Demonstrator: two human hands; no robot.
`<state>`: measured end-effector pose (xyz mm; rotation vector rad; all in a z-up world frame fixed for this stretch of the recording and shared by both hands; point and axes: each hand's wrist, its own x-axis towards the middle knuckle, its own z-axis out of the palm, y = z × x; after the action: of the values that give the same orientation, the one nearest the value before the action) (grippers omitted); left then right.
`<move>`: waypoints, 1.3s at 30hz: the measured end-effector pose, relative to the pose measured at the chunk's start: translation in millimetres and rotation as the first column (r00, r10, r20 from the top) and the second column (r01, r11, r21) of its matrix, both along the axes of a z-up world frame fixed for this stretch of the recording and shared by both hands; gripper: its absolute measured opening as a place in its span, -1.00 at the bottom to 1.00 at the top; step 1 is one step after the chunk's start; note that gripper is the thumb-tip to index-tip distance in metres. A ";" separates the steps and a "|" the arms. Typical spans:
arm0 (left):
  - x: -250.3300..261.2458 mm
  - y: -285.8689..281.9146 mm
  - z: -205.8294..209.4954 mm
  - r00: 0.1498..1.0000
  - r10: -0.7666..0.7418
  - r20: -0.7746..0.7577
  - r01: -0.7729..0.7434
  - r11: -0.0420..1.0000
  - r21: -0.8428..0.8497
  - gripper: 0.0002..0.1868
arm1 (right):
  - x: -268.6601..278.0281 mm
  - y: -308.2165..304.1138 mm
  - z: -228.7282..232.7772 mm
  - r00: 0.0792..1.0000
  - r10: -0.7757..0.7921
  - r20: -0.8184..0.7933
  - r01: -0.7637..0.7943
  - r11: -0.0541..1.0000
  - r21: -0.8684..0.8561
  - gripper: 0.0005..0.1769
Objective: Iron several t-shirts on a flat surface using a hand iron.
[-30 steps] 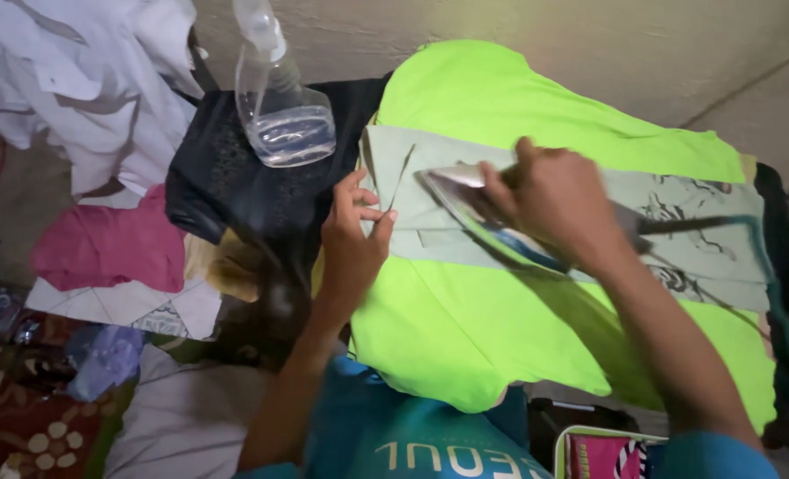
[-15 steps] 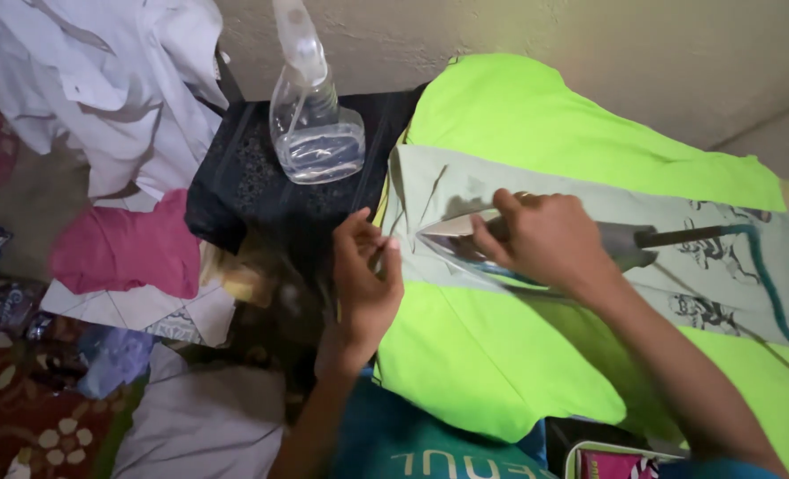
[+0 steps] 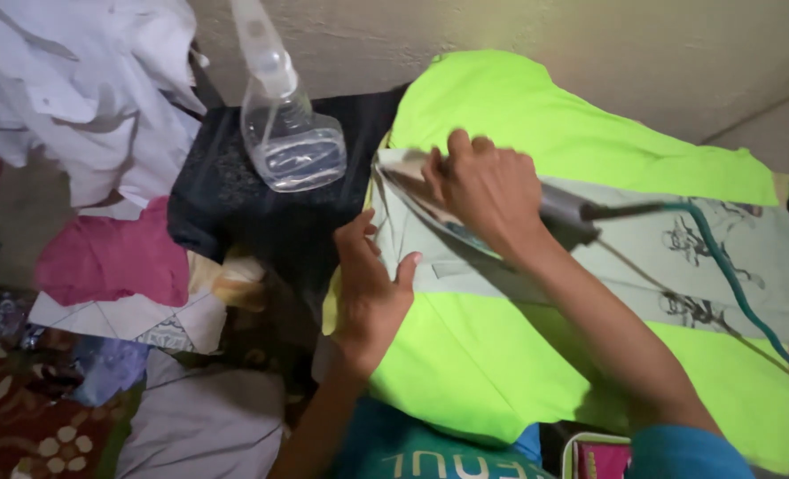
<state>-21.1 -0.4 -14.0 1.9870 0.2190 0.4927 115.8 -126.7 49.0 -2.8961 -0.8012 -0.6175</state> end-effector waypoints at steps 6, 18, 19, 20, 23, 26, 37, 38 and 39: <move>2.1 -1.8 -11.9 0.997 -0.053 0.056 0.052 0.998 0.020 -0.20 | 29.9 1.5 11.0 0.985 -0.082 -0.153 0.086 0.996 0.022 -0.53; 24.2 -61.2 11.1 0.948 -0.301 0.100 0.176 0.763 0.622 -0.16 | -29.6 -135.4 9.1 0.894 -0.303 -0.329 0.309 0.950 -0.035 -0.55; 27.1 -64.8 11.2 0.912 -0.402 0.085 0.246 0.699 0.672 -0.09 | -30.5 -152.1 14.0 0.827 -0.438 -0.354 0.435 0.896 -0.091 -0.53; 28.6 -64.8 6.6 0.906 -0.414 0.090 0.251 0.695 0.673 -0.09 | -29.5 -175.3 11.4 0.823 -0.448 -0.349 0.447 0.890 -0.089 -0.53; 30.9 -67.6 -3.8 0.869 -0.494 0.034 0.298 0.577 0.761 -0.05 | -27.1 -248.2 1.0 0.792 -0.558 -0.247 0.569 0.822 -0.030 -0.54; 29.3 -69.8 -5.3 0.877 -0.480 0.001 0.284 0.522 0.804 -0.08 | -18.4 -322.0 -15.5 0.759 -0.651 -0.007 0.650 0.758 -0.047 -0.56; 22.1 -75.8 3.4 0.865 -0.501 0.034 0.267 0.516 0.814 -0.12 | 1.8 -443.1 -44.7 0.655 -0.716 0.243 0.732 0.681 0.034 -0.61; 20.8 -74.8 2.7 0.864 -0.502 0.034 0.265 0.511 0.817 -0.12 | 0.2 -443.0 -46.4 0.653 -0.718 0.241 0.732 0.680 0.039 -0.61; 20.5 -74.5 2.5 0.858 -0.512 0.039 0.264 0.505 0.822 -0.12 | -1.5 -443.7 -47.6 0.649 -0.712 0.268 0.732 0.680 0.035 -0.60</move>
<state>-0.5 -74.9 -11.5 2.6904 -0.7900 0.6233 114.3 -570.4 1.4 -3.1770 0.4294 -1.0566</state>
